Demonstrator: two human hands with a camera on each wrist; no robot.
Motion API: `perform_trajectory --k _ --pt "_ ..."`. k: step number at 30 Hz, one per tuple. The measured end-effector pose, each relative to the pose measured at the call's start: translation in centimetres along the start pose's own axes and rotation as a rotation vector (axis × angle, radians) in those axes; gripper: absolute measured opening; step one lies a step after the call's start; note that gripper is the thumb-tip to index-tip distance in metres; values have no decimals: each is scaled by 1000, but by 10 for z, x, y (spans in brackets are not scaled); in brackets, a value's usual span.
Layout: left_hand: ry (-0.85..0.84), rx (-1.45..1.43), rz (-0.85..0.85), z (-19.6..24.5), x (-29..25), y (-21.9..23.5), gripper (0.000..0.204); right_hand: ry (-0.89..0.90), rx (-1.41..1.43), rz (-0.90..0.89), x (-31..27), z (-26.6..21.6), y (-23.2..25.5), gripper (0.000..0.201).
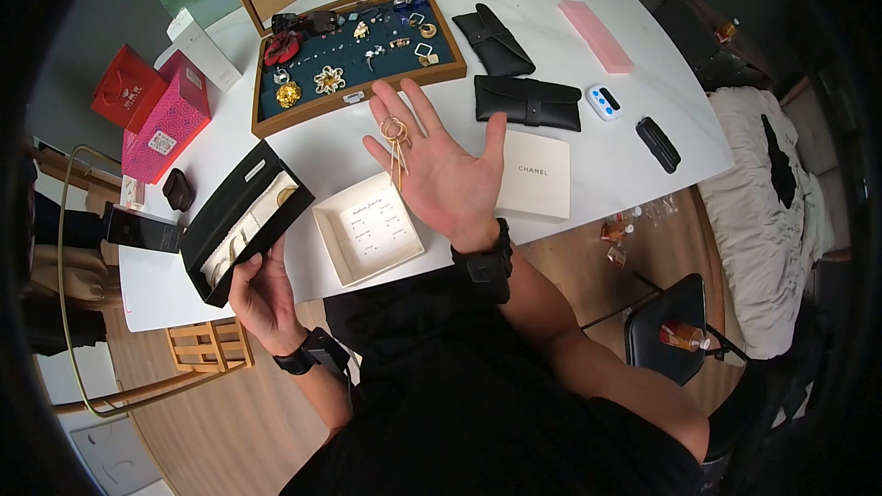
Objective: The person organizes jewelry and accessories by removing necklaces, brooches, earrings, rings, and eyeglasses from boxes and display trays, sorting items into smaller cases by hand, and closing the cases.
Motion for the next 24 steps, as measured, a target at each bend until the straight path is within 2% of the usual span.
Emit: perform_trajectory --k 3,7,11,13,14,15,17,18,20,21,23,24 --pt "-3 17 40 -1 0 4 60 -4 14 9 0 1 0 110" --pt "-8 3 14 -1 0 3 57 -9 3 -28 0 3 1 107" --pt "68 7 71 -5 -4 11 51 -35 -4 -22 1 6 1 106" --pt "59 78 67 -12 -5 33 53 8 -54 88 1 3 3 108" --pt "30 130 40 -9 -5 24 55 -3 36 92 1 3 2 105" --pt "10 181 7 -7 -7 13 58 -31 137 147 1 3 4 91" --pt "19 64 -28 -4 -8 2 57 -54 172 555 0 -4 24 66" --pt "23 126 -6 -5 -8 8 62 -57 160 544 4 -9 24 66" --pt "20 98 5 -3 -7 11 59 -63 -274 521 8 -24 23 40" --pt "36 117 14 -1 -6 16 57 -55 -292 519 13 -33 19 40" --pt "13 77 48 4 -4 17 55 -229 -565 166 41 -37 -11 29" --pt "-2 67 44 5 -3 18 55 -255 -709 206 54 -39 -20 26"
Point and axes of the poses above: each hand's wrist, its own x-axis towards the middle knuckle, its own y-axis out of the back of the hand, z = x × y, the point moved 5 cm from there along x, towards the middle knuckle, and after that the axes turned 1 degree about -y, right-handed, at the moved point
